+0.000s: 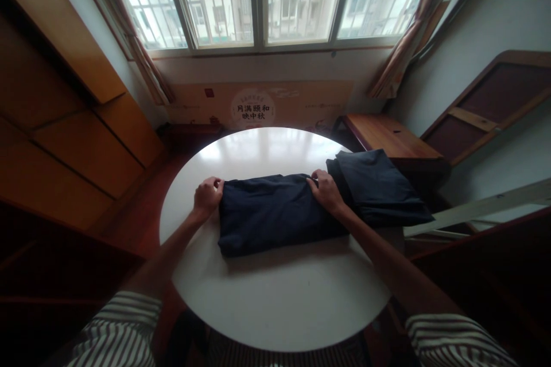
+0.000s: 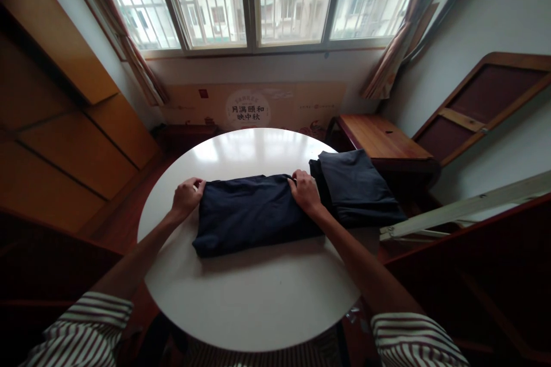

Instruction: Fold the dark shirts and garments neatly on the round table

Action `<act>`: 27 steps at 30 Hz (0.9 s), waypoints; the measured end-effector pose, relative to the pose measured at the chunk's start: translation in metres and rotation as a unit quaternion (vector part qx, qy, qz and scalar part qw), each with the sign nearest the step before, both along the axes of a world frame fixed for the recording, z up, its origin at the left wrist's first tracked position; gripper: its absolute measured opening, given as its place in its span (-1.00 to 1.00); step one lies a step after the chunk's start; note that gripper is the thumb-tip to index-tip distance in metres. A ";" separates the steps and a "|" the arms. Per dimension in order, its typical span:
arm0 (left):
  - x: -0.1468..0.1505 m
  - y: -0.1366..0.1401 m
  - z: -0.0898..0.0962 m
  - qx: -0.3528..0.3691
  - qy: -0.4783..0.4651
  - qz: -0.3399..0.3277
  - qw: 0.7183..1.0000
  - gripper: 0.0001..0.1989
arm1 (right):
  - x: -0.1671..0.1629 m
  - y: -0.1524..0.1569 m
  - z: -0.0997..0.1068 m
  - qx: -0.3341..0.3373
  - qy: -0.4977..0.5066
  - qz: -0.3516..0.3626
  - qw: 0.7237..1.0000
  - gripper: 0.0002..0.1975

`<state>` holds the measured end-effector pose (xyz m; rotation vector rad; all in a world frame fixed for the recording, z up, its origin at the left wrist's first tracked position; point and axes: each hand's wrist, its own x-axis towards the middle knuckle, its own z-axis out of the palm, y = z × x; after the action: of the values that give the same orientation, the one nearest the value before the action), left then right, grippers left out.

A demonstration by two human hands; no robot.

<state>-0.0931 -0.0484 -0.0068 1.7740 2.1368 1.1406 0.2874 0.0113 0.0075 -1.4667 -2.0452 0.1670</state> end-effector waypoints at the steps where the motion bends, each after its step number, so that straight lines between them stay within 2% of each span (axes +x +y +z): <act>1: 0.003 0.001 0.002 0.034 0.047 -0.021 0.998 -0.70 | -0.005 -0.002 0.003 0.024 -0.028 -0.002 0.999 -0.70; 4: 0.010 0.009 0.008 0.073 0.137 -0.146 0.977 -0.68 | -0.023 -0.014 0.017 0.046 -0.075 0.065 0.994 -0.62; 6: 0.012 0.017 0.010 0.045 0.143 -0.216 0.965 -0.70 | -0.039 -0.025 0.024 0.025 -0.089 0.149 0.985 -0.60; 9: 0.010 0.026 0.011 -0.001 0.116 -0.265 0.957 -0.75 | -0.063 -0.044 0.024 -0.015 -0.121 0.249 0.961 -0.52; 12: 0.007 0.035 0.011 -0.019 0.073 -0.264 0.962 -0.73 | -0.084 -0.060 0.018 -0.056 -0.149 0.309 0.938 -0.44; 14: 0.004 0.041 0.011 -0.033 0.061 -0.231 0.971 -0.72 | -0.093 -0.066 0.015 -0.083 -0.163 0.330 0.926 -0.40; 19: 0.004 0.044 0.013 -0.107 0.102 -0.150 0.978 -0.79 | -0.102 -0.063 0.010 -0.120 -0.167 0.342 0.917 -0.35; 22: 0.028 0.029 0.017 -0.062 0.148 -0.112 0.981 -0.79 | -0.104 -0.060 0.004 -0.143 -0.164 0.339 0.915 -0.29; 25: 0.061 0.004 0.013 0.010 0.222 -0.146 0.964 -0.64 | -0.107 -0.057 -0.005 -0.141 -0.165 0.334 0.917 -0.25; 27: 0.076 -0.010 0.004 -0.011 0.246 -0.197 0.949 -0.56 | -0.106 -0.051 -0.010 -0.140 -0.171 0.321 0.921 -0.27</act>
<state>-0.0175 -0.0583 -0.0026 2.5313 1.8529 0.6160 0.1811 -0.0394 -0.0023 -0.9606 -2.8369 0.5155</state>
